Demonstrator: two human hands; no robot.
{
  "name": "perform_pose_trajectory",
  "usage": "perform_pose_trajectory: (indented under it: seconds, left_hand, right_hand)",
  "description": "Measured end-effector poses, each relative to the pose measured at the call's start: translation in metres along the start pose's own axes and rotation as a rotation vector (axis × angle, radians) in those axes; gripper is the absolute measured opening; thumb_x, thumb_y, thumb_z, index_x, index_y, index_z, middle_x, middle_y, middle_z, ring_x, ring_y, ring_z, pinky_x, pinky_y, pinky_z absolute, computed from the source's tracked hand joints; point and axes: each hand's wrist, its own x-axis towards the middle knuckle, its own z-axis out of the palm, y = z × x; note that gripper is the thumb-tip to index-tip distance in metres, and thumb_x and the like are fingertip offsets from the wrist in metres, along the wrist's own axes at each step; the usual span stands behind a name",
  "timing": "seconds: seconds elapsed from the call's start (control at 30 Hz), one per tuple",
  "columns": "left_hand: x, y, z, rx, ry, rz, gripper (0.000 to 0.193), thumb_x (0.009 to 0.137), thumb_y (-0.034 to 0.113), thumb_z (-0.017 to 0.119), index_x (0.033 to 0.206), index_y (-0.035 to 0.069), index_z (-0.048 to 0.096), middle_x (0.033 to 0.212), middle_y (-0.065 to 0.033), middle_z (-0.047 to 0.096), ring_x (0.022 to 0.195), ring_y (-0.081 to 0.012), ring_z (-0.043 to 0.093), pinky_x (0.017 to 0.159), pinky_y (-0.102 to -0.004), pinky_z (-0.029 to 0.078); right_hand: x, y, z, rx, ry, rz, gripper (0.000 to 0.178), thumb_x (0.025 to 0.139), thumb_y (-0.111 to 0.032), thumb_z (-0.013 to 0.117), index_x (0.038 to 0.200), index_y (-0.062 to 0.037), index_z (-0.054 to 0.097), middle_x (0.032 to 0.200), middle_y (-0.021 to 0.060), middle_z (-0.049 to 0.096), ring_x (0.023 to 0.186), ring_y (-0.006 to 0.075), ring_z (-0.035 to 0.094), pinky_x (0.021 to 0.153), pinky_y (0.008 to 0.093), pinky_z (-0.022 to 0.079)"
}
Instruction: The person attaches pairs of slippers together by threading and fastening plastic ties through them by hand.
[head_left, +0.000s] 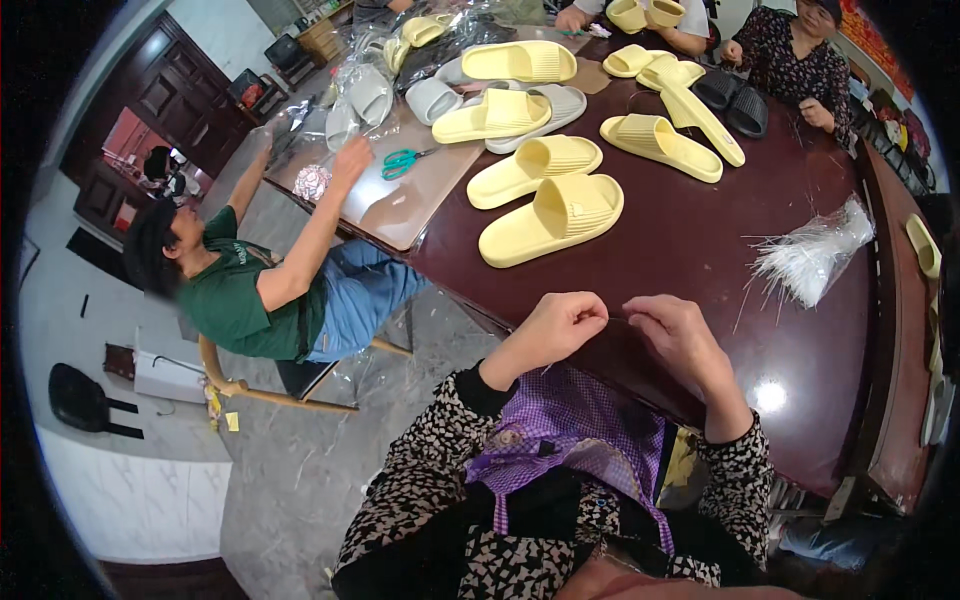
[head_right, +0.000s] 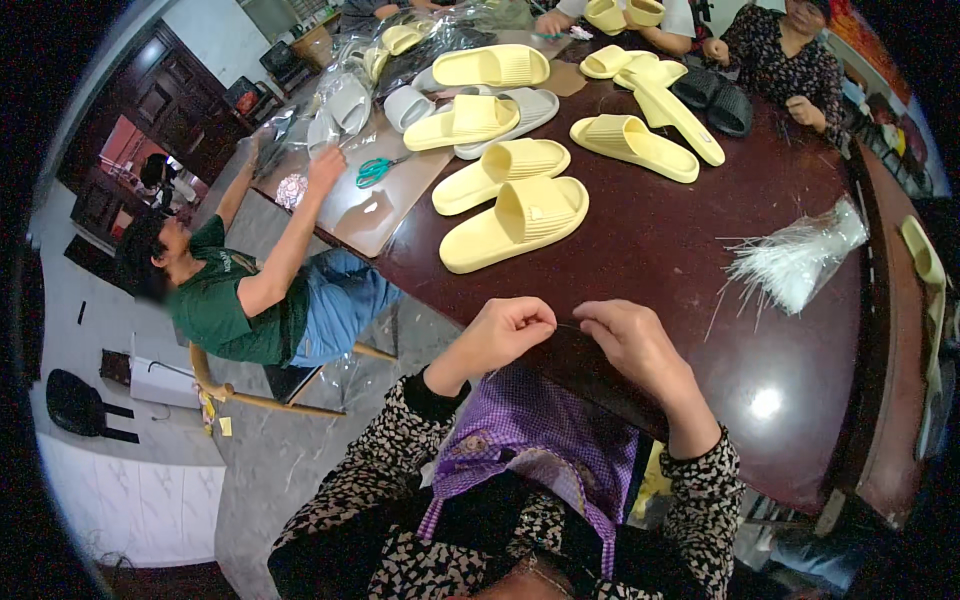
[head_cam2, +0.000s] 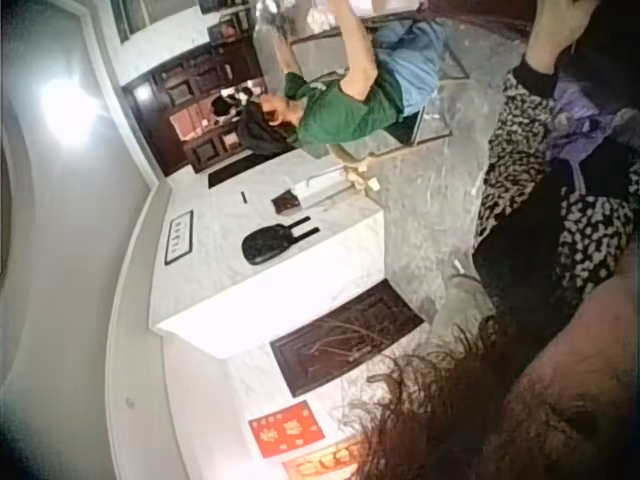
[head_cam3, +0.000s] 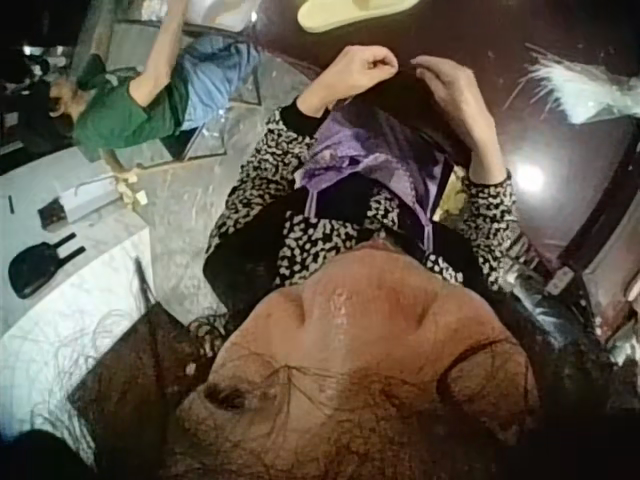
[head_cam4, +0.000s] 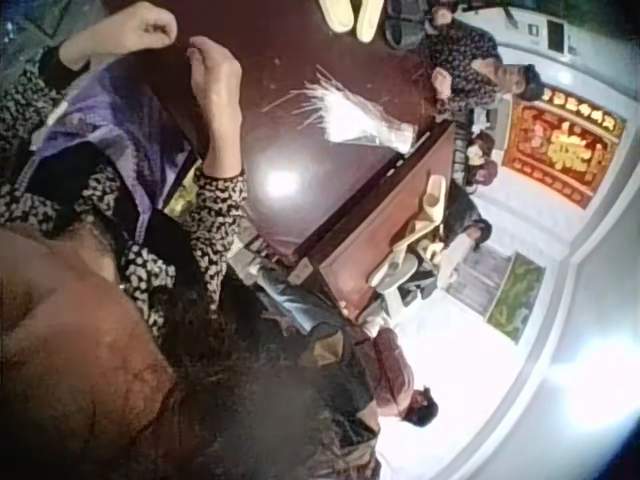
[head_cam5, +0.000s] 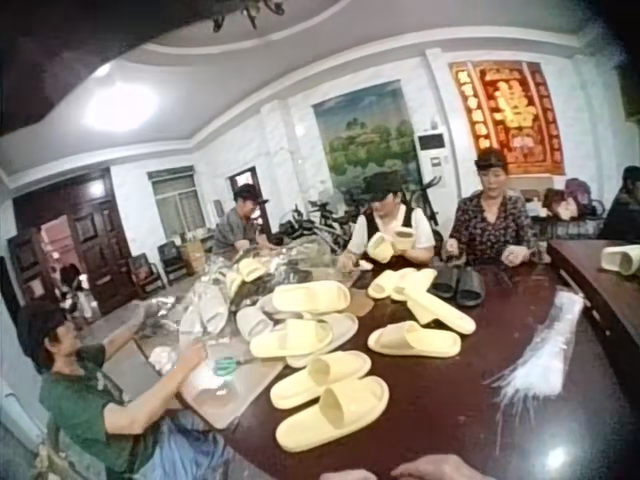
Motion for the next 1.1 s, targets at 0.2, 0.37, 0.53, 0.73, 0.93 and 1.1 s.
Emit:
perform_pose_trajectory:
  seconds: [0.2,0.37,0.53,0.73,0.93,1.1]
  left_hand:
    - [0.002,-0.014,-0.009,0.311,0.151,0.189,0.010,0.080,0.008,0.061,0.085,-0.001,0.061,0.074,-0.0086,0.062,0.069,-0.0200,0.061,0.063,-0.0298,0.047]
    - [0.027,-0.016,-0.011,0.376,0.136,0.270,0.012,0.079,0.009,0.061,0.087,0.000,0.062,0.082,-0.0129,0.063,0.077,-0.0272,0.062,0.070,-0.0331,0.049]
    - [0.066,-0.050,-0.088,0.559,0.399,0.258,0.029,0.079,0.014,0.065,0.104,0.001,0.059,0.098,-0.0158,0.061,0.090,-0.0310,0.060,0.077,-0.0355,0.049]
    - [0.108,-0.098,-0.153,0.918,0.290,0.009,0.067,0.070,0.038,0.072,0.123,0.003,0.052,0.123,-0.0192,0.053,0.116,-0.0350,0.049,0.097,-0.0406,0.040]
    - [0.135,-0.107,-0.151,0.742,0.143,0.078,0.058,0.074,0.030,0.069,0.119,-0.003,0.053,0.118,-0.0230,0.056,0.112,-0.0344,0.052,0.094,-0.0363,0.042]
    - [0.138,-0.093,-0.133,0.676,0.069,0.158,0.036,0.078,0.023,0.065,0.100,-0.005,0.059,0.093,-0.0197,0.062,0.087,-0.0295,0.058,0.077,-0.0341,0.046]
  right_hand:
    - [-0.001,0.000,0.000,0.580,-0.075,0.488,0.016,0.087,-0.006,0.053,0.096,0.0017,0.064,0.065,0.0010,0.059,0.054,0.0047,0.049,0.048,0.0200,0.039]
    - [-0.009,0.014,-0.005,0.411,-0.099,0.451,0.014,0.087,-0.009,0.053,0.090,0.0014,0.062,0.063,0.0005,0.056,0.054,0.0049,0.049,0.047,0.0189,0.038]
    - [-0.011,0.010,-0.024,0.653,0.174,0.567,0.008,0.088,-0.008,0.052,0.086,-0.0028,0.058,0.062,0.0011,0.055,0.052,0.0055,0.049,0.046,0.0174,0.038]
    - [-0.025,0.033,-0.050,0.761,0.401,0.449,0.007,0.089,-0.010,0.055,0.086,-0.0039,0.058,0.065,0.0030,0.057,0.052,0.0085,0.051,0.046,0.0184,0.040]
    - [-0.050,0.004,-0.054,0.816,0.534,0.269,0.008,0.088,-0.012,0.059,0.087,-0.0033,0.059,0.071,0.0045,0.059,0.058,0.0111,0.054,0.053,0.0227,0.044]
    - [-0.073,-0.014,-0.061,0.780,0.671,0.211,0.007,0.087,-0.010,0.060,0.085,-0.0030,0.060,0.073,0.0037,0.058,0.062,0.0113,0.053,0.057,0.0261,0.045]
